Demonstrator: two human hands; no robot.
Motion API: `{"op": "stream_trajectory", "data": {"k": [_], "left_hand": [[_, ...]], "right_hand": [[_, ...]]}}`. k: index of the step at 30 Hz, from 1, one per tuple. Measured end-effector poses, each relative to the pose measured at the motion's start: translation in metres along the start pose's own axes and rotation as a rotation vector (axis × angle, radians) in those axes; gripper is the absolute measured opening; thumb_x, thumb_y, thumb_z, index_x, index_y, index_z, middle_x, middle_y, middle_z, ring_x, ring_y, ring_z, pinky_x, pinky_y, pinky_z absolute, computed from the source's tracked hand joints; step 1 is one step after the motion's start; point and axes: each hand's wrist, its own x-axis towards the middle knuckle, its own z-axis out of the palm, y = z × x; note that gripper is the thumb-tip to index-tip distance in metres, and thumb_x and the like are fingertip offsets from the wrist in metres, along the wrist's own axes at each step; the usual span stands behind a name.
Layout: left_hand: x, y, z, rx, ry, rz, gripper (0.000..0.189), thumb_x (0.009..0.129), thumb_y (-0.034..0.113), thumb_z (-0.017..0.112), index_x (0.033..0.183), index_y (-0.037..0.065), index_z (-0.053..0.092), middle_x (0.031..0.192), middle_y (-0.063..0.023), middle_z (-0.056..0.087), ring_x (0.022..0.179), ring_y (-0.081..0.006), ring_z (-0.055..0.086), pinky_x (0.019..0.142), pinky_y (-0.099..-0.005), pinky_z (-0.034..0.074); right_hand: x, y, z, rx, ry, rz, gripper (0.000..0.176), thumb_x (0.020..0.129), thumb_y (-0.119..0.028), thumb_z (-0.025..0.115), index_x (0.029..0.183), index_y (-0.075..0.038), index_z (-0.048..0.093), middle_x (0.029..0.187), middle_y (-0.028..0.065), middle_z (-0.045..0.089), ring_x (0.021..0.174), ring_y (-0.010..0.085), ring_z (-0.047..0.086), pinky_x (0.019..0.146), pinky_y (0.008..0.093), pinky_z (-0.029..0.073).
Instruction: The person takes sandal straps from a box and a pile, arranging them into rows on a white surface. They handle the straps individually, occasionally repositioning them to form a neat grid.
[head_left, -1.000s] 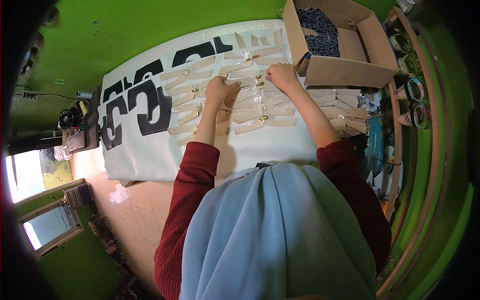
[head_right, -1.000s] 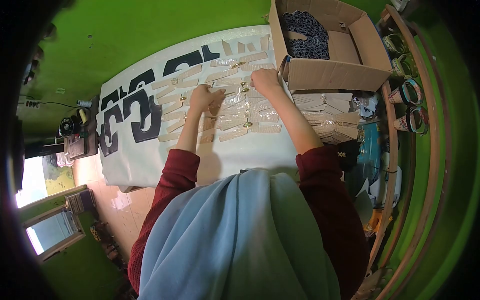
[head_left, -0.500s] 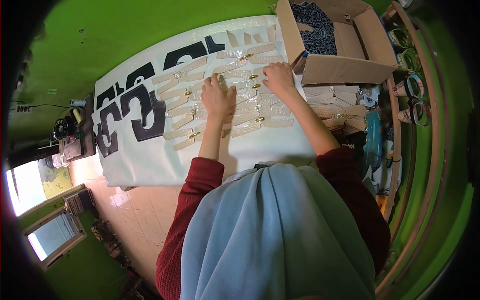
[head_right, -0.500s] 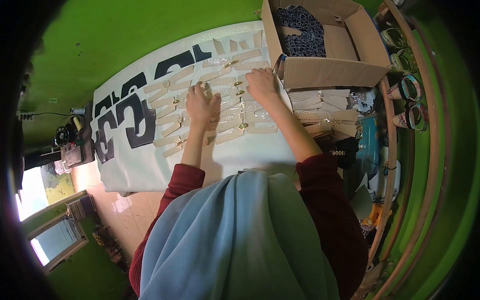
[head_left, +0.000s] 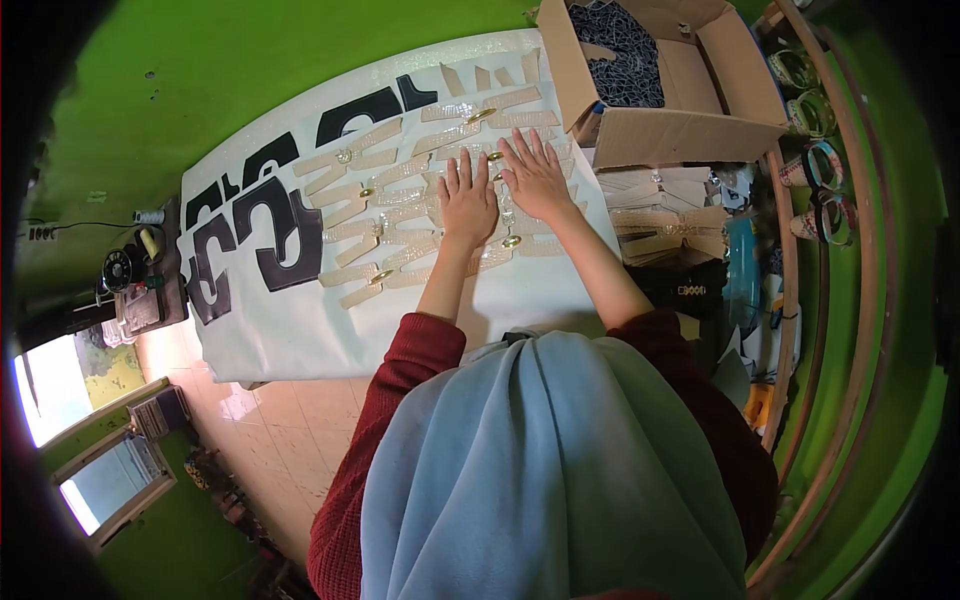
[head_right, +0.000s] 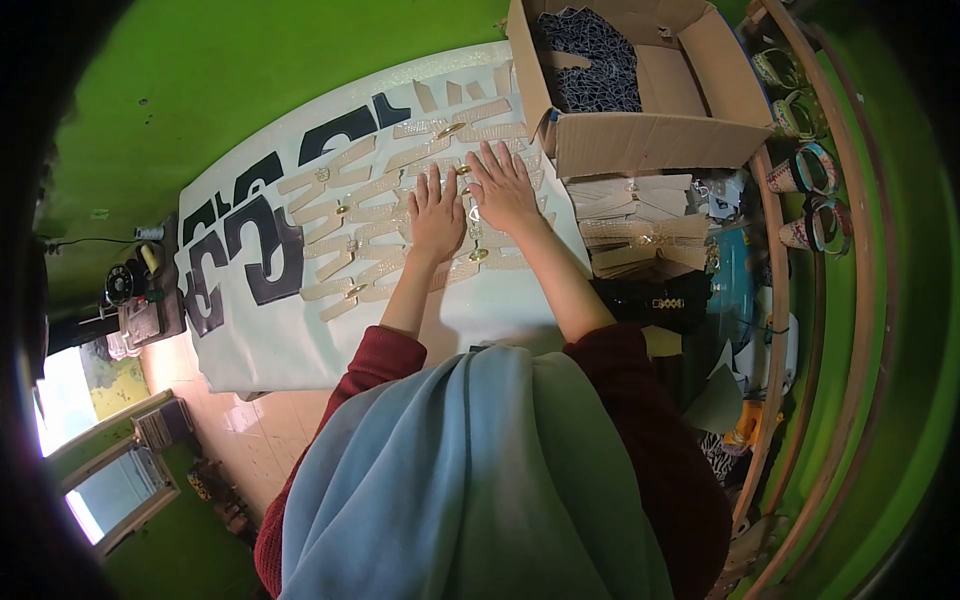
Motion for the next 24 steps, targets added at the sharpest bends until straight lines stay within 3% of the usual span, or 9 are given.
{"op": "stream_trajectory", "data": {"k": [3, 8, 14, 17, 19, 21, 24], "left_hand": [[0.003, 0.003, -0.003, -0.013, -0.015, -0.006, 0.052, 0.093, 0.030, 0.032, 0.143, 0.017, 0.024, 0.150, -0.0137, 0.014, 0.138, -0.0365, 0.011, 0.109, -0.0511, 0.010], [0.002, 0.001, -0.014, -0.075, -0.065, -0.019, 0.052, 0.092, 0.027, 0.034, 0.142, 0.014, 0.026, 0.149, -0.0138, 0.017, 0.137, -0.0362, 0.013, 0.110, -0.0505, 0.009], [-0.004, 0.010, -0.034, -0.008, 0.050, 0.074, 0.053, 0.091, 0.020, 0.038, 0.141, 0.006, 0.026, 0.148, -0.0137, 0.021, 0.137, -0.0350, 0.016, 0.110, -0.0488, 0.012], [-0.014, 0.010, -0.023, -0.046, 0.097, 0.109, 0.054, 0.090, 0.018, 0.038, 0.141, 0.005, 0.026, 0.148, -0.0131, 0.021, 0.137, -0.0344, 0.017, 0.110, -0.0489, 0.015], [-0.021, 0.005, -0.008, -0.028, -0.066, 0.025, 0.054, 0.090, 0.019, 0.038, 0.141, 0.005, 0.026, 0.148, -0.0124, 0.021, 0.136, -0.0334, 0.018, 0.109, -0.0486, 0.018], [-0.017, 0.004, -0.007, -0.034, -0.011, 0.045, 0.054, 0.090, 0.020, 0.037, 0.141, 0.005, 0.026, 0.148, -0.0123, 0.022, 0.136, -0.0332, 0.020, 0.109, -0.0486, 0.018], [-0.010, 0.009, -0.015, 0.067, -0.171, -0.009, 0.053, 0.089, 0.019, 0.037, 0.139, 0.004, 0.028, 0.147, -0.0129, 0.025, 0.135, -0.0333, 0.022, 0.109, -0.0487, 0.018]], "right_hand": [[0.005, 0.002, -0.006, 0.011, -0.060, 0.017, 0.053, 0.094, -0.037, 0.035, 0.143, -0.020, 0.024, 0.151, 0.0080, 0.015, 0.139, 0.0276, 0.009, 0.111, 0.0442, 0.009], [0.009, 0.003, -0.017, 0.190, -0.115, 0.043, 0.048, 0.094, -0.029, 0.036, 0.139, -0.012, 0.031, 0.147, 0.0133, 0.024, 0.137, 0.0311, 0.015, 0.111, 0.0448, 0.013], [-0.001, -0.001, -0.031, 0.195, 0.106, -0.098, 0.045, 0.093, -0.019, 0.040, 0.135, -0.003, 0.034, 0.141, 0.0161, 0.033, 0.134, 0.0333, 0.024, 0.109, 0.0459, 0.019], [-0.012, -0.003, -0.029, 0.178, 0.092, -0.059, 0.046, 0.093, -0.020, 0.040, 0.136, -0.004, 0.033, 0.142, 0.0156, 0.032, 0.134, 0.0326, 0.024, 0.109, 0.0459, 0.019], [-0.020, -0.001, -0.021, 0.107, -0.010, -0.005, 0.049, 0.092, -0.021, 0.040, 0.137, -0.003, 0.031, 0.144, 0.0137, 0.030, 0.135, 0.0304, 0.024, 0.110, 0.0434, 0.018], [-0.024, 0.001, -0.013, 0.011, 0.020, -0.038, 0.051, 0.093, -0.024, 0.039, 0.139, -0.005, 0.027, 0.146, 0.0123, 0.026, 0.136, 0.0294, 0.022, 0.110, 0.0432, 0.018], [-0.022, 0.003, -0.010, -0.001, -0.045, -0.026, 0.054, 0.093, -0.026, 0.037, 0.141, -0.006, 0.022, 0.148, 0.0109, 0.023, 0.136, 0.0281, 0.020, 0.110, 0.0431, 0.017]]}}
